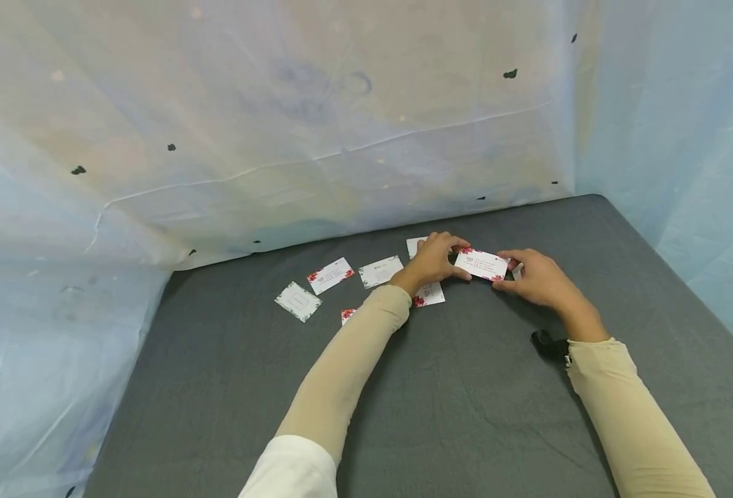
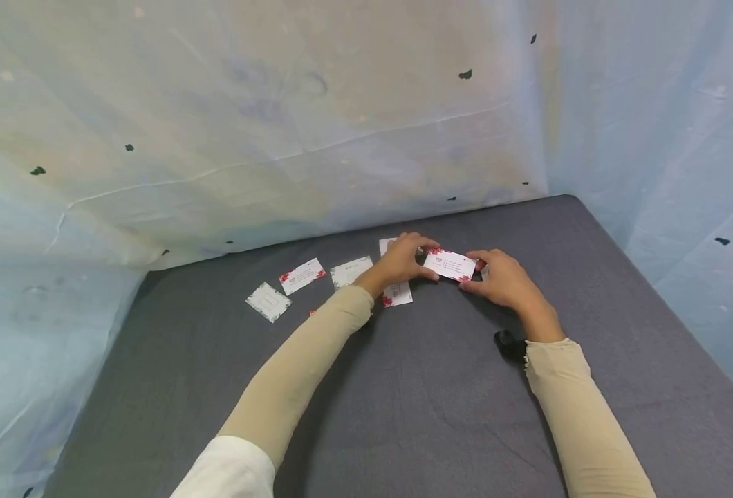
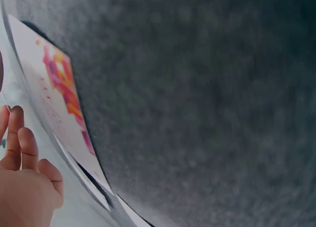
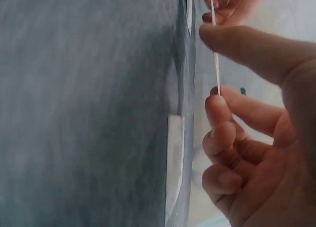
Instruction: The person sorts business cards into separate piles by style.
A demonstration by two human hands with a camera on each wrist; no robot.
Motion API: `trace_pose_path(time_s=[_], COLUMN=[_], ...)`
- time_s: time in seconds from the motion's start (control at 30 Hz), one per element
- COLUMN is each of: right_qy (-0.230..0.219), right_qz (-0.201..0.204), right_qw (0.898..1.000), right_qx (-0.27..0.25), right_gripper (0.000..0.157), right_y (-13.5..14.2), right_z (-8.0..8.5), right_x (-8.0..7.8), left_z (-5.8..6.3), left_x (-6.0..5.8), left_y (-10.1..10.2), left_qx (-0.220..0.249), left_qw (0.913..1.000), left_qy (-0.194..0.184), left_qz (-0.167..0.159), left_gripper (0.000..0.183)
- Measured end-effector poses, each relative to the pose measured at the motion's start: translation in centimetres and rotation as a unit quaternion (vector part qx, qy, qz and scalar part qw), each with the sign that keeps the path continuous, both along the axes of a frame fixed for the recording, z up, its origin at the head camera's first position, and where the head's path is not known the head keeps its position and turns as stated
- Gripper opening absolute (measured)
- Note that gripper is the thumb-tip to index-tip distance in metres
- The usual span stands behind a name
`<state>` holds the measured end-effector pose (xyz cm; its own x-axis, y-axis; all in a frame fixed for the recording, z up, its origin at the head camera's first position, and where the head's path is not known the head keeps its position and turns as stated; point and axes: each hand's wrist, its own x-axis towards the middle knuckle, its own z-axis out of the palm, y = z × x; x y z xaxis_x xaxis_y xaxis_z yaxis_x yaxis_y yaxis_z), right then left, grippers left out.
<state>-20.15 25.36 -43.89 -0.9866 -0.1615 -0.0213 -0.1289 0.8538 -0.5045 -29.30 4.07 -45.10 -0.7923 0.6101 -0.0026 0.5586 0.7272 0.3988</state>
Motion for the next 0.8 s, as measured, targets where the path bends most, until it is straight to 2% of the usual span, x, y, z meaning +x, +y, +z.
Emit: trace_pose_path(time_s=[0.2,0.47,0.67,0.8], right_qy=[0.012,0.018,0.010,0.007], right_qz=[0.028,0.033,0.026,0.020], right_qw=[0.999,0.999,0.999,0.999], right_qx=[0.010,-0.010,-0.033,-0.037], right_gripper=[0.065,0.064,0.063,0.063], right_y=[0.5,0.1,-0.2,-0.3], right_z=[-0.5,-0.9,-1.0,-0.8], right_x=[0.0,0.2,0.5,0.6], left_z=[0.0,-0.3,-0.7,-0.4], left_x=[0.6,1.3,1.5,1.6], left_y=[-0.3,-1.2,-1.8,-2.1], left_qx=[-0.012,-0.009,0.007,0.026], left_qw=[0.9997,0.9991,0.9991,0.9992], left_qy=[0.017,0.039,0.039,0.025], left_qz=[-0.008,-0.012,-0.013,-0.017], left_gripper=[0.068,0.068,0.067,0.067])
